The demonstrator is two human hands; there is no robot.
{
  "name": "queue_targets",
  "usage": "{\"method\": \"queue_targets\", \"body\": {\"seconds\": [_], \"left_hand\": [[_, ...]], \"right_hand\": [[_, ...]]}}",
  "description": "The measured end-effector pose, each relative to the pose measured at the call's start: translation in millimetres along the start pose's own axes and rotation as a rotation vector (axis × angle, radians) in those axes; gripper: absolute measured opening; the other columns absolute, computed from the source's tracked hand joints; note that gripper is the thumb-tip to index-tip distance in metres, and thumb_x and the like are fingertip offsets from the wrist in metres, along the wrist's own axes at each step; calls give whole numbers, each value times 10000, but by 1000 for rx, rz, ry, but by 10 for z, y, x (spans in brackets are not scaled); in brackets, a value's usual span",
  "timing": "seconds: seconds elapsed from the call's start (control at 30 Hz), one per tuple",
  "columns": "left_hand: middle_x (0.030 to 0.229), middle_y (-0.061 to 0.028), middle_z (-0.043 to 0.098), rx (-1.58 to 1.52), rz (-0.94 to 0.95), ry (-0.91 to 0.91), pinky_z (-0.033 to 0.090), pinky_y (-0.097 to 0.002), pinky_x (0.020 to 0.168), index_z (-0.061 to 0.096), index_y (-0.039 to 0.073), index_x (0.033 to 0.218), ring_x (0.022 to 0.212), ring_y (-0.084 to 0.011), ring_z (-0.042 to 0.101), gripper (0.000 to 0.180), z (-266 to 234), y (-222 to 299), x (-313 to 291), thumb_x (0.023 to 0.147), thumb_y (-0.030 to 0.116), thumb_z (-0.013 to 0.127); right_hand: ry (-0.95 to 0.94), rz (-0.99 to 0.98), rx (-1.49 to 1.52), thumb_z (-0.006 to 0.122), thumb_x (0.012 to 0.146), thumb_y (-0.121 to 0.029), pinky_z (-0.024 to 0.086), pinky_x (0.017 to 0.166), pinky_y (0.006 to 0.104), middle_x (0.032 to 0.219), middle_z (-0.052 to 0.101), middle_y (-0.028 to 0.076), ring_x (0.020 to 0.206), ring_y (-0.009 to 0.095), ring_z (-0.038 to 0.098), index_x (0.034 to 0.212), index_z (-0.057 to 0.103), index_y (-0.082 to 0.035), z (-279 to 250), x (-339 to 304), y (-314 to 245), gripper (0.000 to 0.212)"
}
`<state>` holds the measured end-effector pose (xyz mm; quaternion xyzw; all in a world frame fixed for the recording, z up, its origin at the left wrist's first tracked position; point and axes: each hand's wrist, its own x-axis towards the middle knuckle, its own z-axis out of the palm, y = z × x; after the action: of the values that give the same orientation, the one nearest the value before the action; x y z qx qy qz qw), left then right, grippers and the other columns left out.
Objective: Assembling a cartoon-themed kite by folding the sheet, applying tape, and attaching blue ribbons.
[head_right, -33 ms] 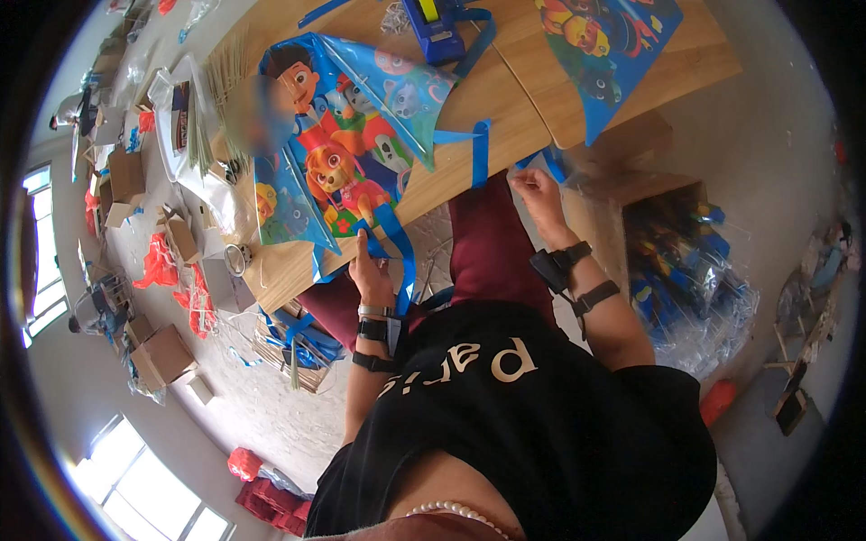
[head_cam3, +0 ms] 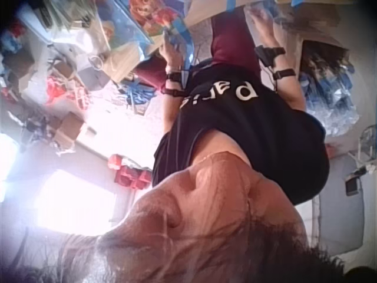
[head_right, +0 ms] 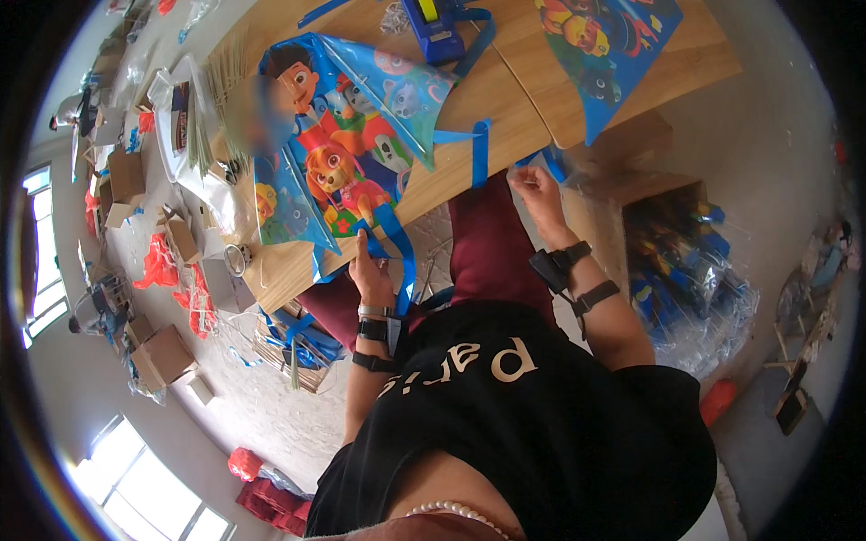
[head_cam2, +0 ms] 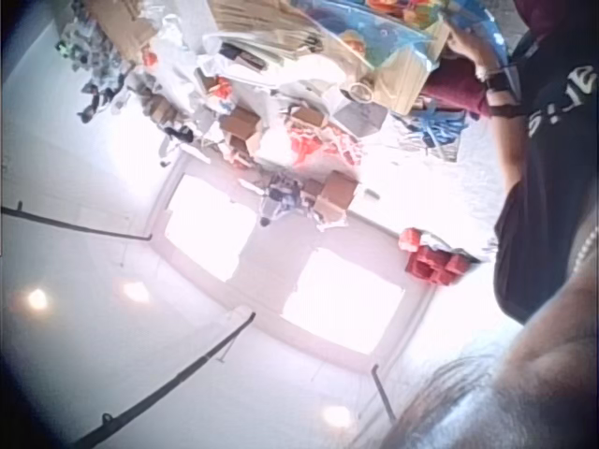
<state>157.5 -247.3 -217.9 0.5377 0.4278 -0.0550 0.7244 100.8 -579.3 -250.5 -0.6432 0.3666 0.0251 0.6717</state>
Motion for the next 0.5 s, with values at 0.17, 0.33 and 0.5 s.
{"method": "queue_targets", "body": {"seconds": [0.17,0.33,0.5], "left_hand": [[626,108,482,8,-3,22,315,-249,469,570,213,775,497,-41,431,302,0,2,12,886,326,827],[627,105,494,5,-7,13,312,-246,469,575,207,778,489,-41,424,295,-7,0,7,891,322,822],[628,102,502,11,-13,-29,317,-249,476,576,203,774,487,-43,421,294,-75,-18,36,902,327,810]], "right_hand": [[38,-94,19,748,945,-255,435,666,238,955,652,-31,778,53,542,1092,671,-75,136,-74,-189,245],[7,-23,128,723,966,-232,426,659,219,913,639,-45,755,41,530,1083,676,-65,83,-28,-144,209],[-3,-47,169,699,986,-215,419,635,219,858,612,-50,703,45,509,1066,677,-68,117,-112,-288,169]]}}
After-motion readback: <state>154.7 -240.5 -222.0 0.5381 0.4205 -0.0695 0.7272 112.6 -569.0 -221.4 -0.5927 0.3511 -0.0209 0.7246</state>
